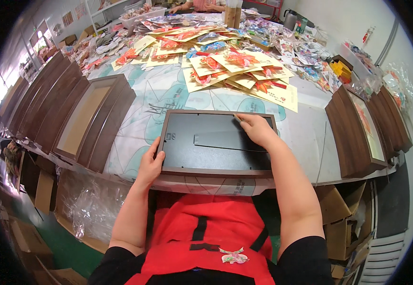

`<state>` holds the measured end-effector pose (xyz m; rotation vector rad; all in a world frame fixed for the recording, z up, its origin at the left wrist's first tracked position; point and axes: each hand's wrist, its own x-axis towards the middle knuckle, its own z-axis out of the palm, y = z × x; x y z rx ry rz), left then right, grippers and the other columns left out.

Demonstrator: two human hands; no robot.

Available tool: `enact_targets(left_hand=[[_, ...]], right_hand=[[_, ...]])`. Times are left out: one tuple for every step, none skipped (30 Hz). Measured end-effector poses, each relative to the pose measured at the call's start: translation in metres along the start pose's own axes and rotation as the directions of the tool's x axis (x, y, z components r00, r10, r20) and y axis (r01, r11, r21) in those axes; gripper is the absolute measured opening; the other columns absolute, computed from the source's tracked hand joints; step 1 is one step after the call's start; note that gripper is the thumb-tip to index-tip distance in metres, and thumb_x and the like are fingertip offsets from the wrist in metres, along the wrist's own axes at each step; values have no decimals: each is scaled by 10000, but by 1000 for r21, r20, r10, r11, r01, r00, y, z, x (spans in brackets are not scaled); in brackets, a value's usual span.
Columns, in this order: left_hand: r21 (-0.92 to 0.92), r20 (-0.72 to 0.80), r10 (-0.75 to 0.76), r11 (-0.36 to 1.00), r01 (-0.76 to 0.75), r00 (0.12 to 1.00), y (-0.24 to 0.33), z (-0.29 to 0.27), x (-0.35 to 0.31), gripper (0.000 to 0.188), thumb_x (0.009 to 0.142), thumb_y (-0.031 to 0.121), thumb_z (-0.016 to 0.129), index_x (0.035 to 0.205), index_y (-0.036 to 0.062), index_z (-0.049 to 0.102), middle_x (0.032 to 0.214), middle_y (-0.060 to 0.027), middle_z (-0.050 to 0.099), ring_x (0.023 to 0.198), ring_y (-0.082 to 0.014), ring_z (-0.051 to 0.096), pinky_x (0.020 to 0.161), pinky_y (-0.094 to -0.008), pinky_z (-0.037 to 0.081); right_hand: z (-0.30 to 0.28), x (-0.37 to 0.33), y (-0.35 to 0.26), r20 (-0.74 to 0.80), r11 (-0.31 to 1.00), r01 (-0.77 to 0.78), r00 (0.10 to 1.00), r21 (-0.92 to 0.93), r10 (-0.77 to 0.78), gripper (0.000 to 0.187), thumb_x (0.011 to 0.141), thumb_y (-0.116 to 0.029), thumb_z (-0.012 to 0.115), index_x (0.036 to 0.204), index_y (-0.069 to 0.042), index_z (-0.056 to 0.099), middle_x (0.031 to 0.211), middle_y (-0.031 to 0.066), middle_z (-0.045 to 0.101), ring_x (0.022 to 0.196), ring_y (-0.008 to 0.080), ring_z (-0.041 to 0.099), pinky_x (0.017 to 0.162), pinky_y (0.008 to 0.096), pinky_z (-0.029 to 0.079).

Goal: The person assembles decorative frames by placing a red paper cutout into a wooden frame, inserting a backing board, and securing the assembly with a wooden stick. They then wrap the finished frame in plastic film. The process is repeated for multiple units in a workshop setting.

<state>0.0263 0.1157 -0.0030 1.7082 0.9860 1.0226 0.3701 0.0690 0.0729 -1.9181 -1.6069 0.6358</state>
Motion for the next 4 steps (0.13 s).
enact_targets(left_hand=[[27,-15,-10,1000,11,1000,-3,0,1,521,887,75,523,1375,-54,399,1190,-194,610,993,-208,600,875,-288,446],[103,-13,-21,994,22,1000,1,-3,1,521,886,83,527,1375,-46,404,1205,-197,606,1006,-231,605,881,-295,447],[179,-10,-32,983,33,999,7,-9,6,521,885,91,531,1375,-37,409,1221,-200,601,1019,-254,610,888,-301,448],[257,3,-50,965,48,999,10,-14,9,521,885,99,536,1375,-29,414,1236,-203,597,1032,-277,615,894,-308,450]], right_hand=[[0,-11,-3,-37,1000,13,999,22,-13,350,924,-171,505,1243,-43,574,1167,177,633,1072,304,612,927,343,448],[0,-24,-5,-68,999,21,997,45,-18,350,929,-178,502,1243,-39,571,1164,175,634,1071,306,611,924,350,449],[-4,-36,-10,-78,1000,-5,997,23,6,363,944,-218,499,1257,-45,558,1154,176,638,1080,296,609,925,365,450],[-1,-44,-6,-75,999,-20,997,29,22,363,944,-218,499,1257,-45,558,1154,176,638,1080,296,609,925,365,450]])
